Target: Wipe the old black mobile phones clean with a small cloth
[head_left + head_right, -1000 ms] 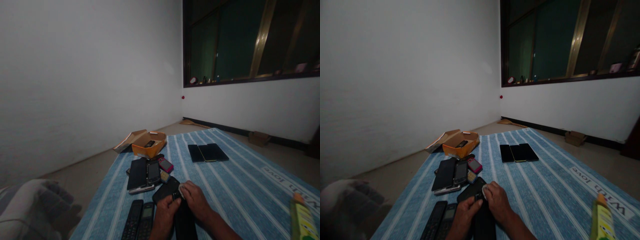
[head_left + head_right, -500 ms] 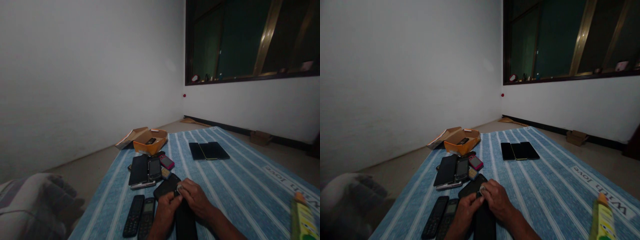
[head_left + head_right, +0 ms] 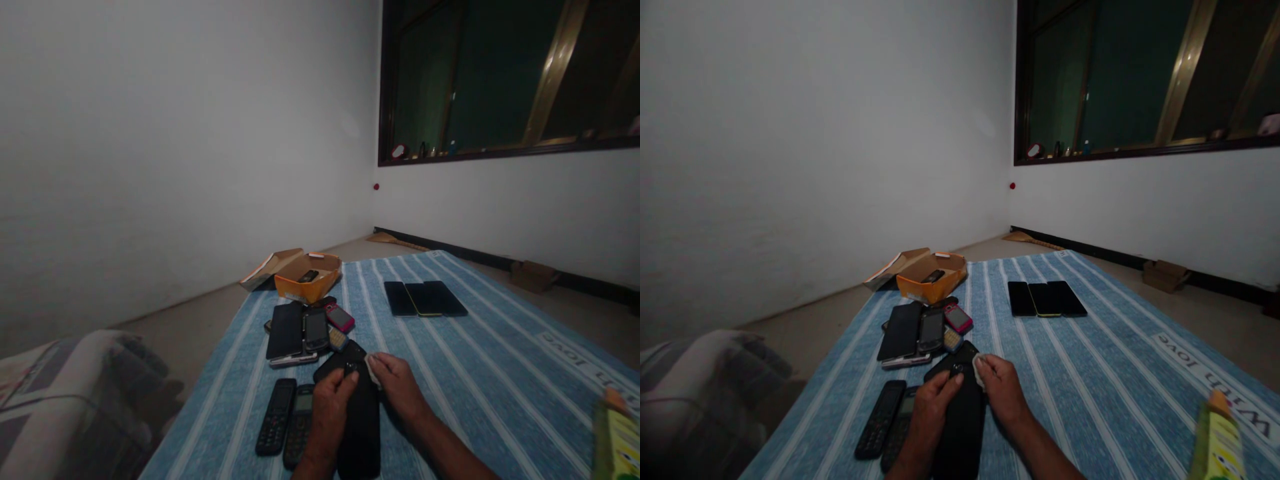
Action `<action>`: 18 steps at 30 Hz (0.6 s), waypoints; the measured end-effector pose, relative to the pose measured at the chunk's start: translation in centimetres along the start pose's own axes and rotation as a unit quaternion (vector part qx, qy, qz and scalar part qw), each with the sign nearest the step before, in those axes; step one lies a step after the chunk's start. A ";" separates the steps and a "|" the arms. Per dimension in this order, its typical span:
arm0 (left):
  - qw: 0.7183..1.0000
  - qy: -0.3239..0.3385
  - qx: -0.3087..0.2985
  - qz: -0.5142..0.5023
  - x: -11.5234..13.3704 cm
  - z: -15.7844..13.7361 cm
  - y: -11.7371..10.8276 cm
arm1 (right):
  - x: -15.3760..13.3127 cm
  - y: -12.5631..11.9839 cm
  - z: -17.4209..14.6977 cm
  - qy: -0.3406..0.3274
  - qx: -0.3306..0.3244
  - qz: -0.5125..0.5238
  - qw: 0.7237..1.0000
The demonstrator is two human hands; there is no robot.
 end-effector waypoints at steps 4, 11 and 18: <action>1.000 0.012 0.020 -0.004 0.2 -0.2 0.0 | -0.3 0.9 -0.5 0.043 0.045 0.094 0.994; 0.998 0.011 0.056 -0.016 0.3 -0.3 -0.1 | -1.0 2.2 -1.4 0.090 0.085 0.197 0.973; 0.993 -0.005 0.118 -0.012 0.5 0.5 -1.6 | -0.9 3.9 -2.9 0.114 0.065 0.163 0.978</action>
Point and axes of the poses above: each hand's wrist, its own z-axis towards the middle knuckle, its own y-axis out of the palm, x = y × z, the point moved 2 cm from there along z, towards the middle knuckle, and after that the axes turned 8 degrees about -y, right-handed, at the moved point
